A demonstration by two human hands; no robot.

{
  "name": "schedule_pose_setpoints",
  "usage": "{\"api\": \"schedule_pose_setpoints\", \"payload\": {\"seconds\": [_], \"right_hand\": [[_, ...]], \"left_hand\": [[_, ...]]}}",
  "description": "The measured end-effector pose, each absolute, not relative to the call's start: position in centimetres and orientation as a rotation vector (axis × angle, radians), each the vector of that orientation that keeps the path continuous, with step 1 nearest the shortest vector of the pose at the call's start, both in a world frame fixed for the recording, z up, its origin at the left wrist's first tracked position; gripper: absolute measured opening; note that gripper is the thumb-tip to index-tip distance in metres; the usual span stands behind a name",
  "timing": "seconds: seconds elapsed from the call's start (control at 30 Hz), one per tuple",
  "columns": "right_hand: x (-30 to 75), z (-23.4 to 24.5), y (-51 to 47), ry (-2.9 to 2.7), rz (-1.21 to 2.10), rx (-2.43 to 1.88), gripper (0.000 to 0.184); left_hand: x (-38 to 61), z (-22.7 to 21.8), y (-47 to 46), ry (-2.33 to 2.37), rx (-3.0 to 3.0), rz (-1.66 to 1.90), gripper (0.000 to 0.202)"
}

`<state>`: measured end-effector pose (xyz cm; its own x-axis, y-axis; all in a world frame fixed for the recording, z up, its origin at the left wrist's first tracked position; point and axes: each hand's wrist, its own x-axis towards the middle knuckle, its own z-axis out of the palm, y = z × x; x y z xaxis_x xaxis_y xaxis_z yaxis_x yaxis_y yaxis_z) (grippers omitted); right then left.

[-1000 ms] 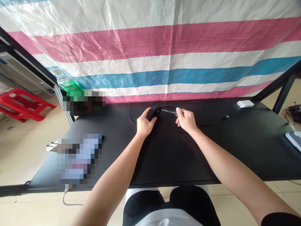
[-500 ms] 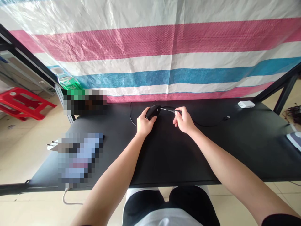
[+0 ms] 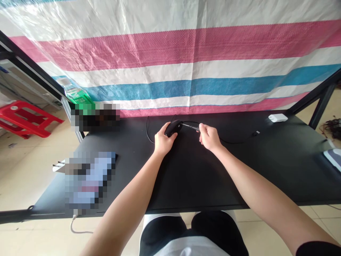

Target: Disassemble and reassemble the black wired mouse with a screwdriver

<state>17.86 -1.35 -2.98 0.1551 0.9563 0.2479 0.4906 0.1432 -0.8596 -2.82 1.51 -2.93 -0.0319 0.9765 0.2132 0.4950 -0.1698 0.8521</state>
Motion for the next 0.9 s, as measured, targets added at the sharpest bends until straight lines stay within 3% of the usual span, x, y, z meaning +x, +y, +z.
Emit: {"api": "schedule_pose_setpoints", "payload": {"seconds": [0.13,0.43,0.77,0.9], "right_hand": [[17.9,-3.4,-1.2,-1.389,0.770,-1.367,0.032],[17.6,-2.8,-1.3,-1.574,0.577,-1.483,0.031],[17.9,-2.7,-1.2,-1.579,0.492,-1.544,0.052],[18.0,-3.3,-1.1,-1.498,0.671,-1.441,0.037]], "left_hand": [[-2.8,-3.1,1.6,1.559,1.712,1.147,0.052],[-2.8,-4.0,2.1,1.553,1.657,1.176,0.053],[-2.8,-3.6,1.7,1.542,1.672,1.164,0.052],[-2.8,-3.7,1.8,1.536,1.678,1.172,0.052]]}}
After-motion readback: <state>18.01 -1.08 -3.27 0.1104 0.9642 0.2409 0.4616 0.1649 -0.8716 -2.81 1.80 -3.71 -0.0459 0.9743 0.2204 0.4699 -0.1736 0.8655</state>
